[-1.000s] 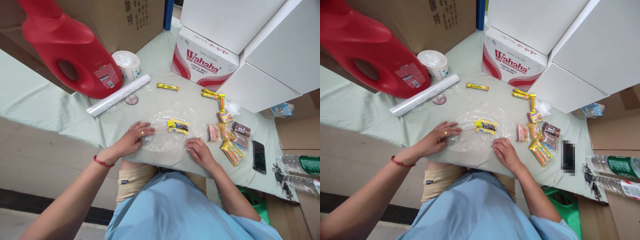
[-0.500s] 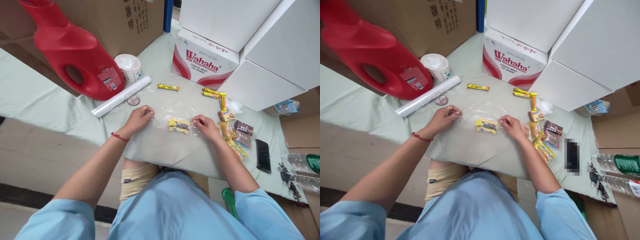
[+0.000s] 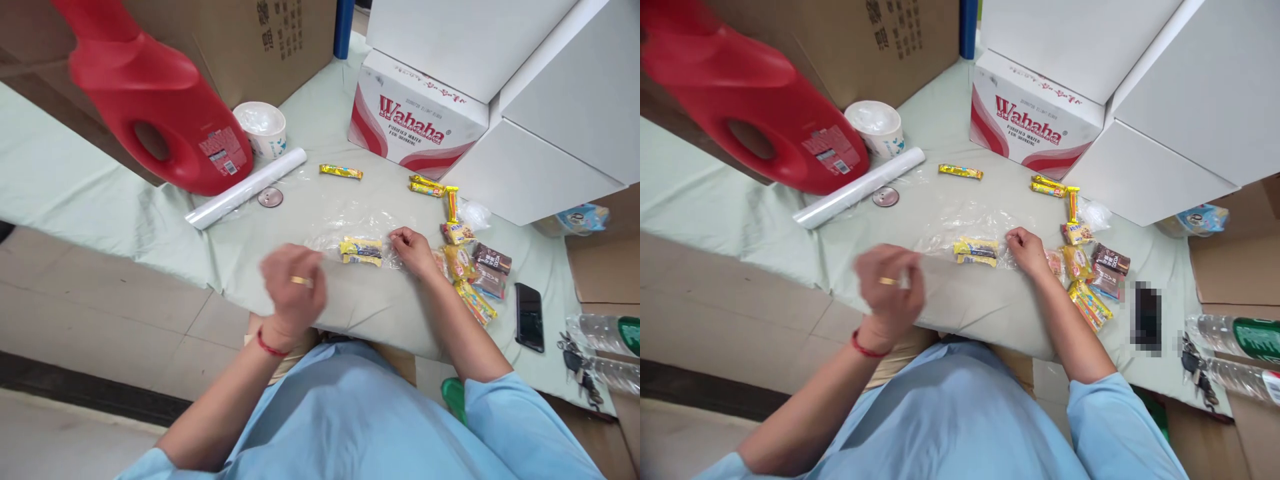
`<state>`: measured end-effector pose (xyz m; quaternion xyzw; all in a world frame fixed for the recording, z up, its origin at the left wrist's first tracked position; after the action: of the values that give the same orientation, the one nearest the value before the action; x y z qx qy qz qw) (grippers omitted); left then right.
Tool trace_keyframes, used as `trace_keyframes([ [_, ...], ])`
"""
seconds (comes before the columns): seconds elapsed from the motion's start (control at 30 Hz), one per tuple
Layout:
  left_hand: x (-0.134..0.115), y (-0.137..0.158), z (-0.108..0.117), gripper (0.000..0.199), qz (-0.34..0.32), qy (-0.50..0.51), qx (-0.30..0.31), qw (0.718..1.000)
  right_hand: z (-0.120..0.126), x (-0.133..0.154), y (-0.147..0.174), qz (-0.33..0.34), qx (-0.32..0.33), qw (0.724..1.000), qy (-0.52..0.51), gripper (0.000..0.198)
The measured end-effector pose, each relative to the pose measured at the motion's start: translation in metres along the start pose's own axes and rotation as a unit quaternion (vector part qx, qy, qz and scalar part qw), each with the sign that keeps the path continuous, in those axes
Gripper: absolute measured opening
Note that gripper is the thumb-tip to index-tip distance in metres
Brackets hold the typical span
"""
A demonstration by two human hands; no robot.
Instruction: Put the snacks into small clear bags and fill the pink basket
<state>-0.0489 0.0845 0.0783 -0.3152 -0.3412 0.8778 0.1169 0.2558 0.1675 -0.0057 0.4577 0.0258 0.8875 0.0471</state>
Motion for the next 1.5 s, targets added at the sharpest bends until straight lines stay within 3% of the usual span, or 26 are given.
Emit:
trace_keyframes([
  [0.03,-0.018,0.01,-0.013,0.027,-0.058,0.019,0.053,0.997,0.0,0.001,-0.001,0.001,0.006,1.0,0.011,0.03],
  [0.1,-0.04,0.023,-0.042,0.037,-0.11,0.043,0.143,0.983,0.002,0.003,-0.002,0.006,0.025,0.999,0.046,0.03],
  [0.23,-0.038,0.028,-0.091,0.047,-0.065,0.003,0.244,0.968,0.012,0.016,-0.011,0.074,0.028,0.978,0.194,0.027],
  [0.33,-0.026,0.03,-0.109,0.051,-0.043,-0.015,0.294,0.955,0.021,0.031,-0.028,0.139,-0.017,0.949,0.283,0.031],
  [0.47,-0.019,0.035,-0.114,0.052,-0.053,-0.022,0.31,0.949,0.015,0.05,-0.065,0.157,-0.026,0.933,0.322,0.036],
  [0.6,-0.019,0.038,-0.115,0.051,-0.063,-0.027,0.31,0.948,-0.018,0.068,-0.097,0.14,0.037,0.925,0.352,0.051],
  [0.73,-0.019,0.038,-0.117,0.052,-0.067,-0.027,0.312,0.947,-0.05,0.076,-0.108,0.135,0.076,0.915,0.372,0.061],
  [0.8,-0.019,0.037,-0.117,0.052,-0.067,-0.025,0.312,0.947,-0.059,0.076,-0.109,0.149,0.091,0.916,0.361,0.057],
  [0.87,-0.019,0.037,-0.117,0.053,-0.065,-0.02,0.315,0.947,-0.064,0.072,-0.11,0.161,0.127,0.926,0.316,0.041],
  [0.93,-0.02,0.037,-0.117,0.054,-0.065,-0.016,0.32,0.945,-0.065,0.067,-0.112,0.167,0.165,0.941,0.245,0.026],
  [1.03,-0.02,0.037,-0.116,0.055,-0.064,-0.015,0.323,0.944,-0.058,0.061,-0.116,0.163,0.179,0.959,0.147,0.03],
  [1.27,-0.02,0.037,-0.116,0.055,-0.063,-0.015,0.329,0.942,-0.045,0.06,-0.115,0.119,0.142,0.965,0.187,0.05],
  [1.4,-0.02,0.038,-0.116,0.057,-0.065,-0.02,0.325,0.943,-0.061,0.064,-0.108,0.118,0.203,0.967,0.097,0.04],
  [1.5,-0.02,0.038,-0.117,0.057,-0.07,-0.024,0.323,0.944,-0.06,0.073,-0.098,0.13,0.194,0.972,0.027,0.033],
])
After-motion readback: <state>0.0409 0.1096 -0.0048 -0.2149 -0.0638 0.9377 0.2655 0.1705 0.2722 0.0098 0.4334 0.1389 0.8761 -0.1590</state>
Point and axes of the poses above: each hand's wrist, its own y-axis away from the middle knuckle, its own z-axis out of the back of the hand, x = y × z, the point moved 5 cm from there along -y, towards the middle knuckle, and after that the axes turned 2 degrees about z, right-handed, at the moved point
